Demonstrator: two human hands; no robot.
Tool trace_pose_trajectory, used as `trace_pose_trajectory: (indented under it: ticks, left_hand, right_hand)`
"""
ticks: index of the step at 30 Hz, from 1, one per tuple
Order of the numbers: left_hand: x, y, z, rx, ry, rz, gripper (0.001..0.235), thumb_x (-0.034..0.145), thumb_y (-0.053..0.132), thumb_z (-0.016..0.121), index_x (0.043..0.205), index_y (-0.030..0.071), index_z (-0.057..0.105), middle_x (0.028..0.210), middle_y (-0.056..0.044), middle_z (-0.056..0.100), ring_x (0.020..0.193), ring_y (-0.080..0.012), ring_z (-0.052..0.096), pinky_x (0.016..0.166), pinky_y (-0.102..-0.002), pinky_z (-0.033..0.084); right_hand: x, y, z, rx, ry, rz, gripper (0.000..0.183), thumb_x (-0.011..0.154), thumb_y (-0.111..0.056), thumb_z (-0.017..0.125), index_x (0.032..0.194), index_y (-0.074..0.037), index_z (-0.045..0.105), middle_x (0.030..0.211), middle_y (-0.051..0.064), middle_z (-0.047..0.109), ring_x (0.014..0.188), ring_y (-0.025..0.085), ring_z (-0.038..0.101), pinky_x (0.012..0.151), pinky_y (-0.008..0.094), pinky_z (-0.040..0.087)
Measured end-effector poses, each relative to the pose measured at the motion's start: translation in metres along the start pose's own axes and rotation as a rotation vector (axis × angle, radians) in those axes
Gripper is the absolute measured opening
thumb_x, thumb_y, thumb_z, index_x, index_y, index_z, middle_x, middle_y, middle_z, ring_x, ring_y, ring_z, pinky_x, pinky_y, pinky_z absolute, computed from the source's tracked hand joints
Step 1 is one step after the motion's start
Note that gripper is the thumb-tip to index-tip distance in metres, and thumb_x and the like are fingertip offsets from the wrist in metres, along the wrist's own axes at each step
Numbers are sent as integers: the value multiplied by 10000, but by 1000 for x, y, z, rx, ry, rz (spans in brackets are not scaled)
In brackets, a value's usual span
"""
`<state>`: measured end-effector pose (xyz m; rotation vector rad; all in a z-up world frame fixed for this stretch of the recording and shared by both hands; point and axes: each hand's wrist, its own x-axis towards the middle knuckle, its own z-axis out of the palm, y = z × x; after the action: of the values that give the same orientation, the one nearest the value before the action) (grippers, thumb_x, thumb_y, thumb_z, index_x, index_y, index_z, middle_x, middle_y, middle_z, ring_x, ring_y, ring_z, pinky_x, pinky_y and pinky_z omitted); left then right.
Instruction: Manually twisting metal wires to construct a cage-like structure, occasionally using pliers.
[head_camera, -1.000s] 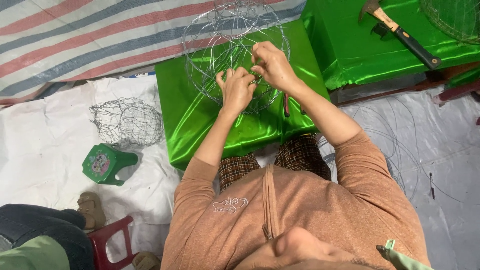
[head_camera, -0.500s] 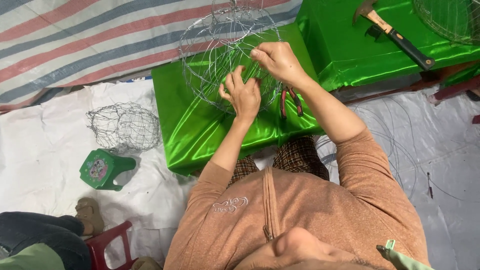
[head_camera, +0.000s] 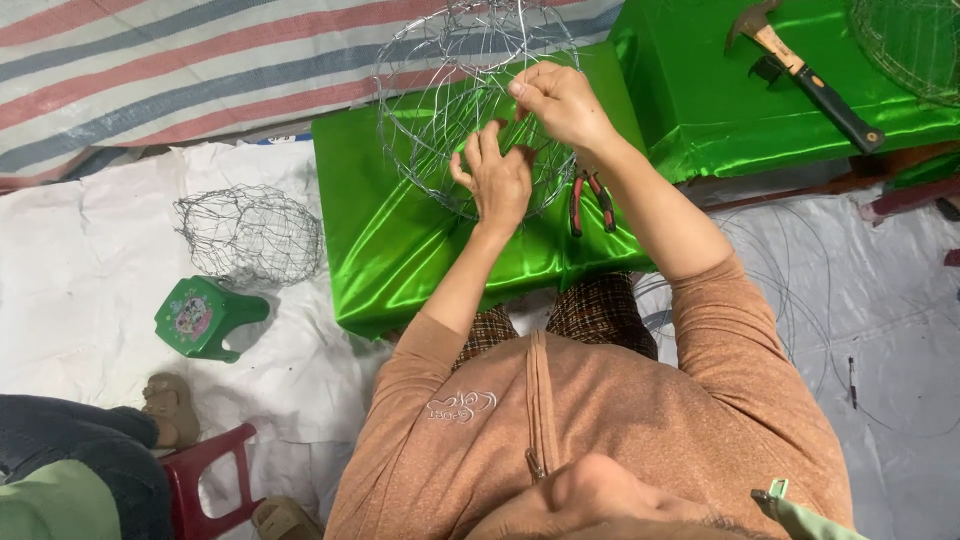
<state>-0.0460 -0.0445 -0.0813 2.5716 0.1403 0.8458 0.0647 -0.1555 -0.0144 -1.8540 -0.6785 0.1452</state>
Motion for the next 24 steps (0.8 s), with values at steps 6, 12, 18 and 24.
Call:
trace_pose_trajectory:
  ticks: [6, 12, 18, 24]
  left_hand:
    - [9, 4, -21, -18, 38, -8, 169, 851, 313, 739, 1006, 248, 742, 1428, -23, 475, 1296, -292, 402, 1008, -532, 246]
    - [28, -11, -12, -439, -2, 39, 237, 975, 196, 628, 1187, 95, 656, 943, -19, 659, 806, -176, 564, 650, -309, 471]
    - [46, 0, -27, -594, -128, -53, 145, 985, 237, 556, 992, 172, 686, 748, 78, 760, 504, -63, 607, 468, -277, 451]
    - [63, 4, -30, -744, -219, -99, 191, 989, 222, 572, 1157, 181, 653, 707, 58, 730, 549, -50, 606, 504, -228, 481]
  right_hand:
    - [0, -27, -21, 97, -55, -48, 61, 1019, -14, 689, 996, -47, 643, 1030, 87, 679, 715, 122, 644, 630, 251, 586]
    - [-2, -34, -20, 326, -111, -37, 128, 989, 69, 709, 999, -22, 620, 1089, 121, 617, 751, 163, 716, 653, 225, 663]
    - [-1, -28, -20, 150, -41, -177, 172, 953, 58, 771, 964, -69, 656, 1154, 113, 561, 846, 132, 603, 651, 210, 599]
    - [7, -33, -30, 23, -89, -222, 297, 928, 33, 782, 1158, -93, 643, 1288, 105, 559, 879, 129, 573, 764, 265, 567]
